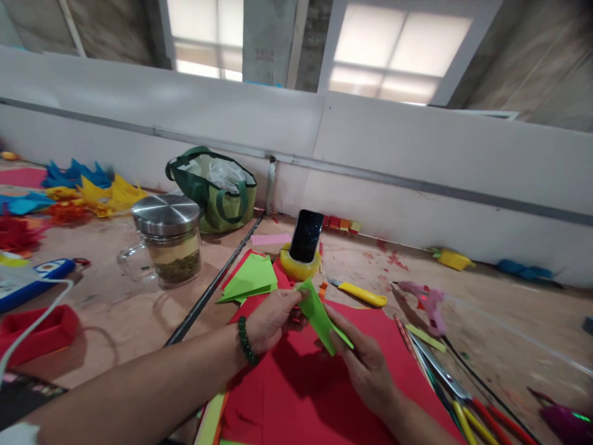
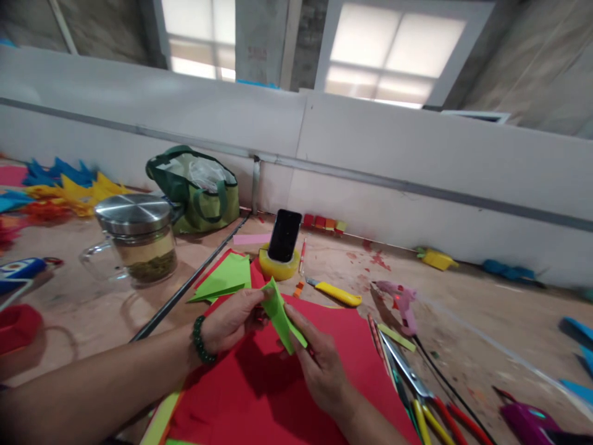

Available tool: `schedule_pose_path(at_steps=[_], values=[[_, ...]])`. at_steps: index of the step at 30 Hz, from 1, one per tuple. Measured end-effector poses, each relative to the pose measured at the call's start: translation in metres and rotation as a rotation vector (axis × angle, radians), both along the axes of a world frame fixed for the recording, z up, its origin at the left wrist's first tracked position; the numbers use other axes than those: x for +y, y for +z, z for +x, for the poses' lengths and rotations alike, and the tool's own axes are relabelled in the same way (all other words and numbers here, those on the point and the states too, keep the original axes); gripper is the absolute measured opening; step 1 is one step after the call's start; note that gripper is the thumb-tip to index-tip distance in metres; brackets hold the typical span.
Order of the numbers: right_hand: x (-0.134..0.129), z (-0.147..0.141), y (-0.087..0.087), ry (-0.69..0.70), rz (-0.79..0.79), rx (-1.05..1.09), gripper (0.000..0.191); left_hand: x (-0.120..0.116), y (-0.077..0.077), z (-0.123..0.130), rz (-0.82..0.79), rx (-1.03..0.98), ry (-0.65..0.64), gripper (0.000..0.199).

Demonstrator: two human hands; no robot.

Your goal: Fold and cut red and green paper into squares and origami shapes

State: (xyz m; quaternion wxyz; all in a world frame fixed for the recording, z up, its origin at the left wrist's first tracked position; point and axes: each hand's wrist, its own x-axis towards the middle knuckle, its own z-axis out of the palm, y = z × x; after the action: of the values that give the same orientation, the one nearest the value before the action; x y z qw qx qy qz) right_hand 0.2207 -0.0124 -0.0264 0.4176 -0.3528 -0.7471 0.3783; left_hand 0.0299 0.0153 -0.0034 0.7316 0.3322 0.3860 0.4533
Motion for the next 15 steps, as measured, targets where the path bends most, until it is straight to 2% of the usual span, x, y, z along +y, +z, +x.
schedule_pose_path(at_steps=[4, 9, 13, 15], values=[[0.002, 0.005, 0.001, 0.033, 0.258, -0.161, 0.051, -0.002, 0.002, 0.002, 0.019, -0.052, 0.062, 0.043], [0.004, 0.006, 0.004, 0.028, 0.364, -0.280, 0.060, -0.008, 0.010, 0.003, 0.088, -0.116, 0.059, 0.051], [0.004, 0.006, 0.005, 0.063, 0.458, -0.317, 0.067, -0.008, 0.008, 0.002, 0.156, -0.011, 0.077, 0.046], [0.003, 0.007, 0.007, 0.070, 0.455, -0.357, 0.065, -0.006, 0.007, 0.001, 0.197, 0.030, 0.098, 0.043]])
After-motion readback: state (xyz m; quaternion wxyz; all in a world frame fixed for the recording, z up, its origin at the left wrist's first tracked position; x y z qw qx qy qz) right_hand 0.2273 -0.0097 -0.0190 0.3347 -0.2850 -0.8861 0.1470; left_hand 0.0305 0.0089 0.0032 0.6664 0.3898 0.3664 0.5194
